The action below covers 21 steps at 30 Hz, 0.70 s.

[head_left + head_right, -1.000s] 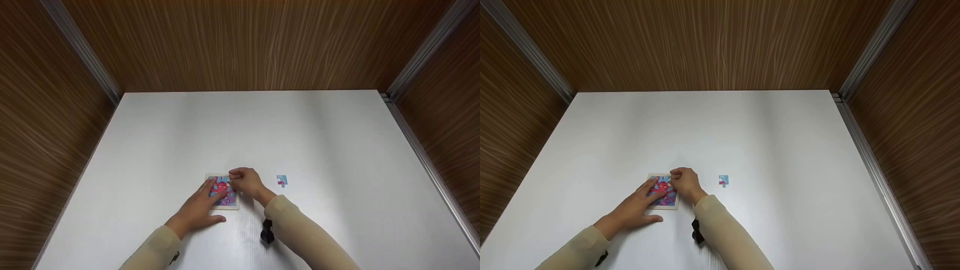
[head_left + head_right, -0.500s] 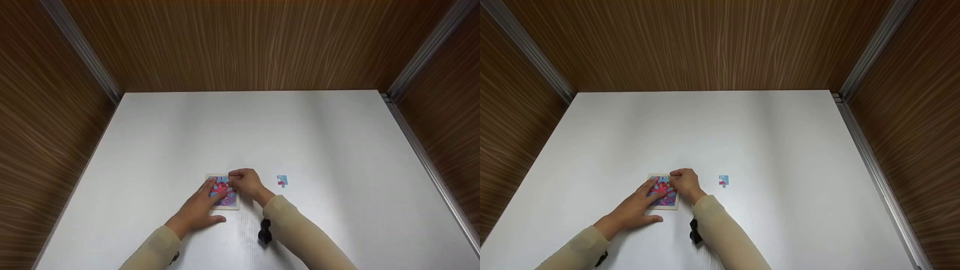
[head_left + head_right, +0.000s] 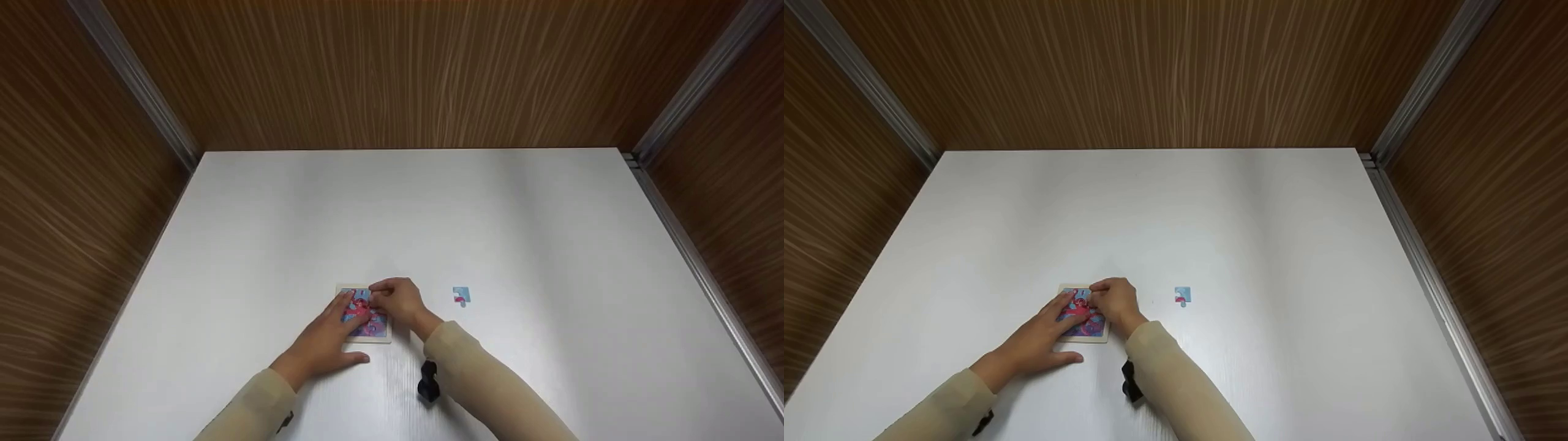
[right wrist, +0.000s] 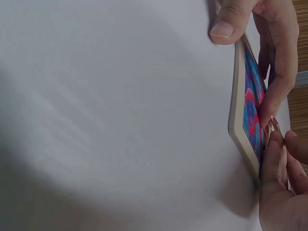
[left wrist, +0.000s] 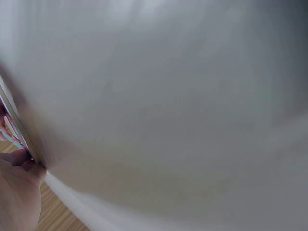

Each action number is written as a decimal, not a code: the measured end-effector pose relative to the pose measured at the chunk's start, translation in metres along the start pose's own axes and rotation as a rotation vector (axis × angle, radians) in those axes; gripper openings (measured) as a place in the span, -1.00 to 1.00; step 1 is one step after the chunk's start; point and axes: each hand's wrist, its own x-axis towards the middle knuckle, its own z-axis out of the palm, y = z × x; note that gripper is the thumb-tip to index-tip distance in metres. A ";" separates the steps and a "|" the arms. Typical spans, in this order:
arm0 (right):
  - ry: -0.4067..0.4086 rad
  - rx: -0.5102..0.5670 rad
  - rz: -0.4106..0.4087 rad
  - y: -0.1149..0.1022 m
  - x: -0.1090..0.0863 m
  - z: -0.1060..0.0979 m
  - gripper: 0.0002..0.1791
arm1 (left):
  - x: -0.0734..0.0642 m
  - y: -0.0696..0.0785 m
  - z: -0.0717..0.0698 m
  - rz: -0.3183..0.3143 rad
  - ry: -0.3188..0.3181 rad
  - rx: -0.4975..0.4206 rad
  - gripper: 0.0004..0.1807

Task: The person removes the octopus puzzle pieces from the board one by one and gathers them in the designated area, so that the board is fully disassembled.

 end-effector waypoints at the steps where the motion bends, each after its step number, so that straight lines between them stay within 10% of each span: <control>1: 0.006 -0.013 -0.005 0.000 0.000 0.000 -0.80 | 0.000 0.000 0.000 0.000 0.000 -0.002 -0.13; 21: 0.016 -0.079 -0.013 0.004 0.004 -0.012 -0.82 | -0.001 -0.001 0.001 -0.022 -0.014 -0.013 -0.13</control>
